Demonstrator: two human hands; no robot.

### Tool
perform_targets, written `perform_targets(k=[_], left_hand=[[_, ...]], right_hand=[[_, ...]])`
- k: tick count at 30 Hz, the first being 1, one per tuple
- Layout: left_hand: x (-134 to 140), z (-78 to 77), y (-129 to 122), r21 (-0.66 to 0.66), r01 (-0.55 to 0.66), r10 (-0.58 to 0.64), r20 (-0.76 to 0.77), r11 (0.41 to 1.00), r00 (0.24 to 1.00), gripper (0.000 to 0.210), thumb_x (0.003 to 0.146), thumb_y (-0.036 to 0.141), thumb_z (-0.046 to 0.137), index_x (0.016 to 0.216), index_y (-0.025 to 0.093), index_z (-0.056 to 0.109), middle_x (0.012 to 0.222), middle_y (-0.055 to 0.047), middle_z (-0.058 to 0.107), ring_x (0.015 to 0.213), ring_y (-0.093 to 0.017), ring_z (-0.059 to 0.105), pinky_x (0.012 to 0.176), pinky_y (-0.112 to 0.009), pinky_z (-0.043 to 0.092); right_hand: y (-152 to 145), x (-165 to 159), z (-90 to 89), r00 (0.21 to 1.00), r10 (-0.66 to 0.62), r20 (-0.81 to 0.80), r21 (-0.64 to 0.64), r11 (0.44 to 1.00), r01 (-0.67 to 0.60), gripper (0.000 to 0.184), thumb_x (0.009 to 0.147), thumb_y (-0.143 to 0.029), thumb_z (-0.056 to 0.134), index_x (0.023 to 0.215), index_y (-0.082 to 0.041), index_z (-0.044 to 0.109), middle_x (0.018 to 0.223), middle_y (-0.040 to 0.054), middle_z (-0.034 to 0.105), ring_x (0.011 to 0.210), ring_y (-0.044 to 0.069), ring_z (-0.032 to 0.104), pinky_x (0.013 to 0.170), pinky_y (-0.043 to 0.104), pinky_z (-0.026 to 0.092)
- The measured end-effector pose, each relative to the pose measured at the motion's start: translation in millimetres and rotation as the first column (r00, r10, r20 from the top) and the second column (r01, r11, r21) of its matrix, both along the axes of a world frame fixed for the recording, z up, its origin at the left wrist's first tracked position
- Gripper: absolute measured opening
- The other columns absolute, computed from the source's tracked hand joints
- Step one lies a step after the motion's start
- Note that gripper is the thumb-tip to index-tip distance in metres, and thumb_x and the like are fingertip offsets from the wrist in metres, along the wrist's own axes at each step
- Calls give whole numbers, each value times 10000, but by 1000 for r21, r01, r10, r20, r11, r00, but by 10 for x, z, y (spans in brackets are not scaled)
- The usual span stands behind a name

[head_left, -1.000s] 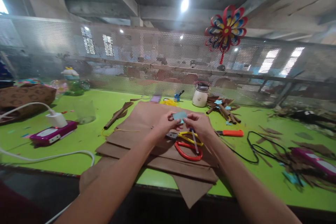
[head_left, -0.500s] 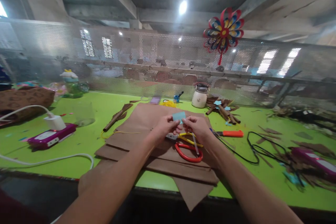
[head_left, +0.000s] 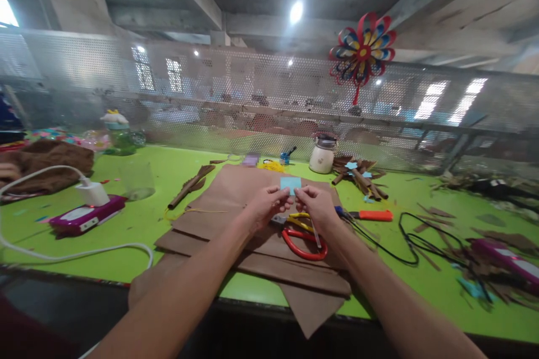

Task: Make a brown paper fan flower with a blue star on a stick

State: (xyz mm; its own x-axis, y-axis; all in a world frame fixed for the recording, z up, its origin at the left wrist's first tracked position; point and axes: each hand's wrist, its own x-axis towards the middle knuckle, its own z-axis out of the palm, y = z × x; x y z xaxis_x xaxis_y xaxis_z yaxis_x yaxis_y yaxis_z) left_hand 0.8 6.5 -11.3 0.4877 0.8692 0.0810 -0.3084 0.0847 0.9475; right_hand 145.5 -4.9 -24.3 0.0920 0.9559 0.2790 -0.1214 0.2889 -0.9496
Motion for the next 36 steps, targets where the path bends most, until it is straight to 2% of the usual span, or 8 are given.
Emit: perform_targets(k=[3,12,15,19,22,28,32,36], left_hand=[[19,-10,-19,-24,33,-34,-12,999,999,266,706,341,640,783,87,622,683,-67,613,522,-64,520,446,-166,353],[40,-17,1,104,-160,165,-40,982,986,282,667,339,665,777,89,594,629,-43,599,485,-69,505,430,-176,325],[20,4,0,108,-184,190,-52,977,980,275,663,346,664,754,99,584,621,-34,590,491,-67,507,444,-174,332],[6,30,-26,131,-135,145,-66,982,987,279,666,366,657,765,114,586,621,-18,576,493,-59,498,454,-170,326],[-2,47,-54,144,-24,35,-78,989,996,278,681,364,646,801,119,592,626,-15,565,505,-62,494,477,-181,339],[-16,33,-61,123,99,-94,-42,988,995,194,720,310,607,802,135,581,642,-17,550,535,-79,508,518,-206,368],[-19,6,-41,113,70,-71,7,991,997,172,718,289,605,805,143,578,663,-23,560,555,-80,513,521,-198,361],[-13,9,-40,117,13,-18,36,993,999,187,699,291,624,776,130,569,668,-33,569,578,-89,528,510,-195,347]], right_hand=[[-5,-25,-12,1000,-10,-11,20,1000,10,336,591,-463,690,596,-159,547,477,-18,535,398,86,440,406,231,359],[-47,24,105,998,-69,13,45,997,68,295,646,-424,650,662,-140,572,530,-11,531,417,81,449,427,234,383],[-55,182,217,979,-106,176,173,982,75,275,704,-347,599,895,-149,606,641,13,583,531,110,518,518,257,446],[-90,340,334,845,17,534,281,939,-197,464,688,-192,587,1147,-252,558,977,52,613,806,160,566,697,310,479],[-124,374,376,772,85,630,264,911,-316,459,686,-140,573,1123,-279,586,1103,58,574,872,175,563,736,326,477],[-167,362,417,823,106,558,285,907,-310,264,681,-163,610,921,-245,685,1002,52,609,912,189,564,732,303,463],[-174,293,389,848,106,519,261,925,-276,124,689,-217,626,783,-205,705,807,41,644,739,165,587,681,304,461],[-141,223,318,861,66,504,305,920,-248,108,685,-225,642,767,-191,703,800,50,655,740,176,596,687,309,464]])
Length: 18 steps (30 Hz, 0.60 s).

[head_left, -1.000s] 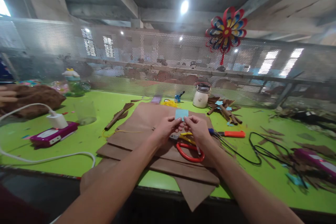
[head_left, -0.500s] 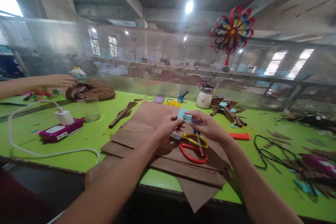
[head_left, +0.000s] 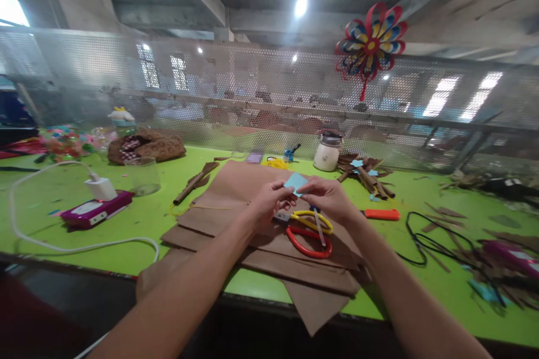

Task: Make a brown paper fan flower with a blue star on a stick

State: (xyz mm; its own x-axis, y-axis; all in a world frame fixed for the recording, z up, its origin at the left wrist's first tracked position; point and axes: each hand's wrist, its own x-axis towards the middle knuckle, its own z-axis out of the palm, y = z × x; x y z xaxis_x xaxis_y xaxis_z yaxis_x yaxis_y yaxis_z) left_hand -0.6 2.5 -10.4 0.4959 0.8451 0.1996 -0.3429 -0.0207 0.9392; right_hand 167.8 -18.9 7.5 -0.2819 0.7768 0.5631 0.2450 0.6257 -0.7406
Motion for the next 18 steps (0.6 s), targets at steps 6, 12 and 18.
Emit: perform_targets(k=[6,12,18], left_hand=[[-6,1,7,-30,-38,39,25,999,999,196,683,295,642,740,133,548,643,-13,555,588,-85,531,521,-183,358],[-6,11,-1,25,-3,3,-21,1000,1000,212,681,288,649,749,111,554,623,-18,571,559,-82,536,502,-181,358],[37,11,-31,44,25,-19,-135,999,991,268,673,328,661,747,91,559,624,-53,620,545,-110,578,519,-211,420]], right_hand=[[67,-28,-109,997,-76,25,92,993,74,133,707,-243,636,816,-190,692,815,63,664,725,182,602,677,318,484],[47,0,-50,994,-70,79,195,979,53,126,724,-266,633,806,-195,696,826,64,645,759,176,595,689,307,478],[61,76,-16,988,-70,141,164,985,46,106,722,-278,635,716,-187,689,820,60,611,787,171,565,703,298,450]])
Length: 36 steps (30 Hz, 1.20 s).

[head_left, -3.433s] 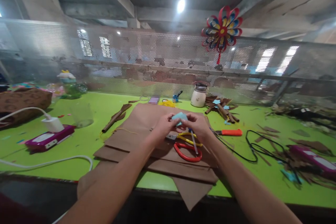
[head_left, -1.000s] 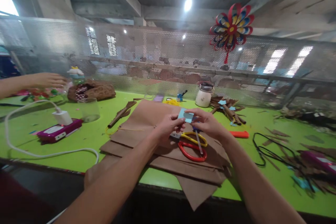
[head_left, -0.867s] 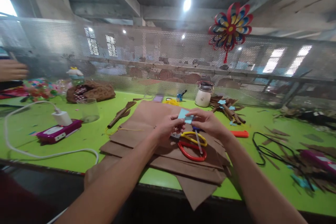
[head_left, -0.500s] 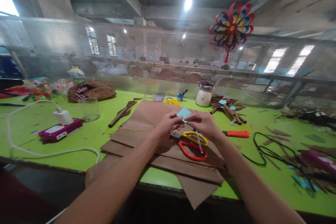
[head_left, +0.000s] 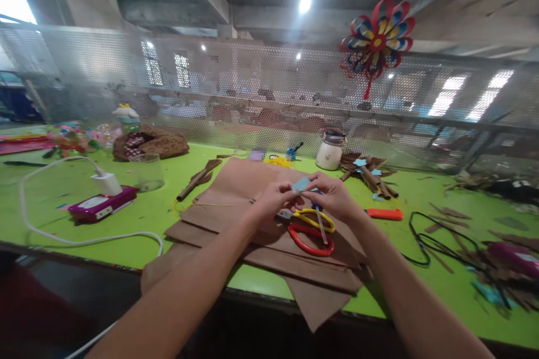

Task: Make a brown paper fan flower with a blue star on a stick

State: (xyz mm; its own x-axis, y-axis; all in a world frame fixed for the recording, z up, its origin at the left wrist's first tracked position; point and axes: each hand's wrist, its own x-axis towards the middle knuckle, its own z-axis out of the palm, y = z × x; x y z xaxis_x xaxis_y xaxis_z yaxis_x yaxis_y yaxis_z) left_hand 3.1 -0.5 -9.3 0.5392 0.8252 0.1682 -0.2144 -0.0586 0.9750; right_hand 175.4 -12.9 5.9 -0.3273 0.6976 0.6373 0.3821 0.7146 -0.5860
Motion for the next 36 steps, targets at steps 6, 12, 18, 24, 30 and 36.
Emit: perform_targets(k=[6,12,18,24,30,36], left_hand=[[40,-11,-14,-3,102,-102,-22,995,995,353,654,394,668,802,92,561,738,-103,667,655,-186,645,583,-272,486],[44,9,-31,-11,131,-132,-9,991,991,332,685,374,651,823,88,556,747,-110,666,682,-193,651,608,-276,494],[38,0,-29,-14,103,-103,-4,995,995,279,713,336,632,819,92,549,743,-108,658,678,-182,651,598,-261,489],[50,-11,-27,-91,118,-117,16,989,993,214,708,265,613,832,97,562,737,-97,658,670,-175,650,600,-259,492],[33,47,-81,-134,100,-99,12,986,995,199,720,263,614,803,90,562,748,-122,658,691,-185,651,604,-263,493],[32,-40,-27,-118,98,-98,-1,988,995,192,750,265,605,807,94,541,743,-111,658,663,-164,645,606,-263,500]], right_hand=[[-4,-35,-23,993,-52,-105,-183,983,32,178,684,-327,647,674,-151,627,682,28,604,634,145,545,596,267,437],[30,-52,-93,966,-87,-244,-284,959,14,224,646,-344,669,705,-136,607,625,15,608,530,117,523,512,243,420],[48,-61,-122,953,-94,-289,-289,957,7,209,636,-321,678,703,-143,589,607,10,611,510,112,530,493,231,424],[37,-99,-126,955,-168,-243,-252,962,105,206,618,-327,680,673,-150,589,544,-4,592,468,110,508,446,218,396],[36,-111,-134,959,-194,-209,-233,962,144,193,639,-323,657,689,-147,595,572,10,608,476,112,512,446,216,399],[21,-128,-117,962,-190,-199,-261,956,135,188,637,-307,650,692,-136,595,583,19,599,488,115,511,461,226,402]])
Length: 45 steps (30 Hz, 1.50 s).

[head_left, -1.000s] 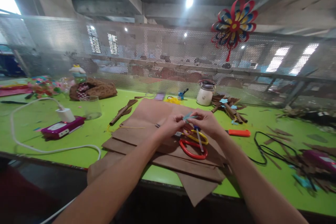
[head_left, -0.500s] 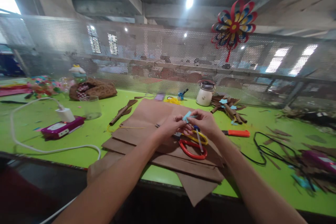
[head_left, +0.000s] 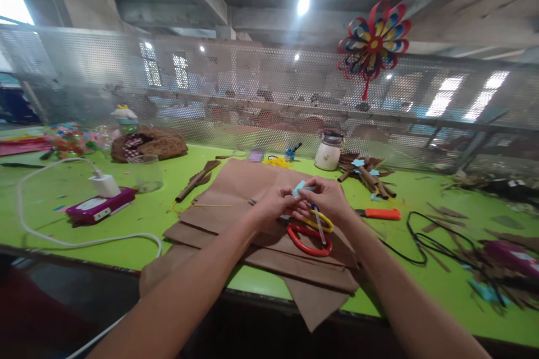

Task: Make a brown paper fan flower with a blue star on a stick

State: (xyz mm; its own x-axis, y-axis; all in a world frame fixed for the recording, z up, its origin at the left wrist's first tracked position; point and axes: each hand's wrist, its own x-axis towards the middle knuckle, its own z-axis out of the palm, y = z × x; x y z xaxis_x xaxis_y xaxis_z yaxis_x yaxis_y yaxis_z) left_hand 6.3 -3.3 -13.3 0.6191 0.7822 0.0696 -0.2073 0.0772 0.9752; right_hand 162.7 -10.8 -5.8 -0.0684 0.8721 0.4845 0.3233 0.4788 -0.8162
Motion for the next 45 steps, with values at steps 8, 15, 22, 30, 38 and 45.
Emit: perform_targets(k=[8,15,22,30,38,45], left_hand=[[10,-21,10,16,-39,39,-12,999,999,155,756,236,593,784,96,532,718,-95,650,628,-143,632,576,-240,489],[15,-62,50,21,-19,18,26,1000,999,193,744,255,610,822,89,548,747,-93,644,650,-131,626,632,-241,484],[13,-77,40,1,-66,66,-30,998,997,202,755,291,590,810,101,547,732,-96,638,641,-140,627,555,-218,452],[-19,-10,17,48,-126,126,5,991,992,175,735,295,587,745,127,538,680,-51,611,594,-99,584,518,-185,398],[-71,75,-41,-17,109,-107,100,994,989,86,719,222,535,718,139,513,569,-6,546,487,-68,489,477,-181,360],[-81,60,-53,-46,200,-197,68,979,978,101,695,217,571,725,131,529,541,-1,547,462,-72,495,480,-189,379]], right_hand=[[-9,2,16,998,11,-62,-11,1000,-12,377,629,-281,662,966,-150,559,691,21,629,550,127,554,530,247,444],[11,52,-37,989,111,-99,-199,971,-129,271,663,-396,635,602,-138,577,491,-19,526,443,89,460,434,213,356],[-30,1,-9,997,-33,-67,-151,988,22,283,648,-396,640,548,-147,549,424,-33,484,390,73,396,388,202,305],[-5,104,62,938,99,-332,-237,954,-185,313,664,-454,627,698,-143,623,585,14,584,482,99,511,496,247,442],[-202,277,313,867,487,-106,-263,827,-497,334,634,-265,690,959,-193,670,897,50,670,789,168,608,766,343,489],[-249,227,326,906,420,-50,-230,878,-419,201,636,-325,701,757,-165,704,739,42,683,681,153,614,679,301,494]])
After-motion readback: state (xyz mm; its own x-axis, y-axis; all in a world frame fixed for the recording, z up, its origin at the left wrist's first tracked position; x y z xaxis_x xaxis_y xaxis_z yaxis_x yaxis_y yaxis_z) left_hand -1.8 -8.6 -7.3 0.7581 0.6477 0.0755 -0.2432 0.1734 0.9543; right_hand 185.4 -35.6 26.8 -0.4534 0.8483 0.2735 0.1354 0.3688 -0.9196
